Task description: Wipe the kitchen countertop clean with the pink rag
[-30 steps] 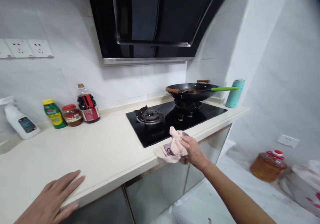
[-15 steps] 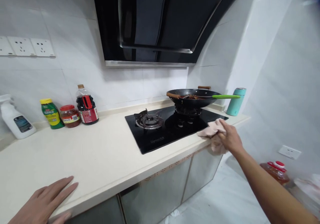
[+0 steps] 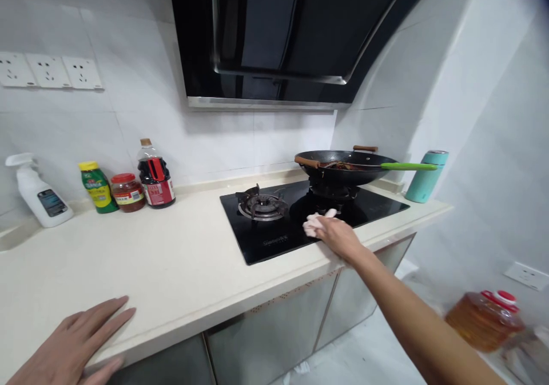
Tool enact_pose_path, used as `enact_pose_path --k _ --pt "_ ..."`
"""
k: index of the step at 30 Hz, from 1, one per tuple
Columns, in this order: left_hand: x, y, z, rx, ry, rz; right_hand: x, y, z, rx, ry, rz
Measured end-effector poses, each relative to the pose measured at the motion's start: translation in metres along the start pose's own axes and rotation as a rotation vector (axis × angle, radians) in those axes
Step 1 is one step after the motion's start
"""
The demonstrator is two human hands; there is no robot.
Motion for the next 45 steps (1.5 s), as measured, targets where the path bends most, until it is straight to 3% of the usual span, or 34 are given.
enact_pose_path --k 3,5,8,12,17,20,24,28,36,40,45 --pt "-0.008 0.011 0.001 -0.066 -0.037 0.033 0.048 -0.008 0.019 0.010 0.104 0.069" --pt "-0.016 0.021 0.001 -0.113 -0.077 0.050 0.059 -0.007 0.033 -0.027 0.088 0.087" --pt "-0.030 0.036 0.001 -0.154 -0.140 0.070 0.052 -0.013 0.049 -0.045 -0.016 0.064" --pt "-0.040 0.044 0.001 -0.143 -0.164 0.070 0.034 -0.034 0.062 0.067 -0.128 0.000" --pt "-0.037 0.036 -0.001 -0.116 -0.140 0.056 0.048 -0.044 0.063 0.178 -0.095 -0.063" --pt "-0.039 0.033 -0.004 -0.118 -0.167 0.080 0.083 -0.044 0.047 0.209 -0.006 -0.099" --pt "-0.043 0.034 -0.007 -0.141 -0.186 0.106 0.152 -0.052 0.025 0.236 0.210 -0.074" --pt "-0.047 0.037 -0.009 -0.162 -0.191 0.122 0.216 -0.064 0.027 0.265 0.411 0.008" --pt "-0.064 0.060 -0.008 -0.264 -0.218 0.199 0.279 -0.107 0.096 0.275 0.552 0.070" --pt "-0.067 0.063 -0.008 -0.296 -0.232 0.260 0.284 -0.138 0.150 0.258 0.474 0.110" --pt "-0.056 0.040 -0.014 -0.262 -0.249 0.202 0.278 -0.169 0.209 0.244 0.321 0.144"
Point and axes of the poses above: each hand's wrist, its own z-axis towards the middle knuckle, its own y-axis out of the back of the hand, x = y × z, the point moved 9 cm from there along z, towards the middle knuckle, and after that the axes turned 9 degrees about y, right-handed, at the moved point
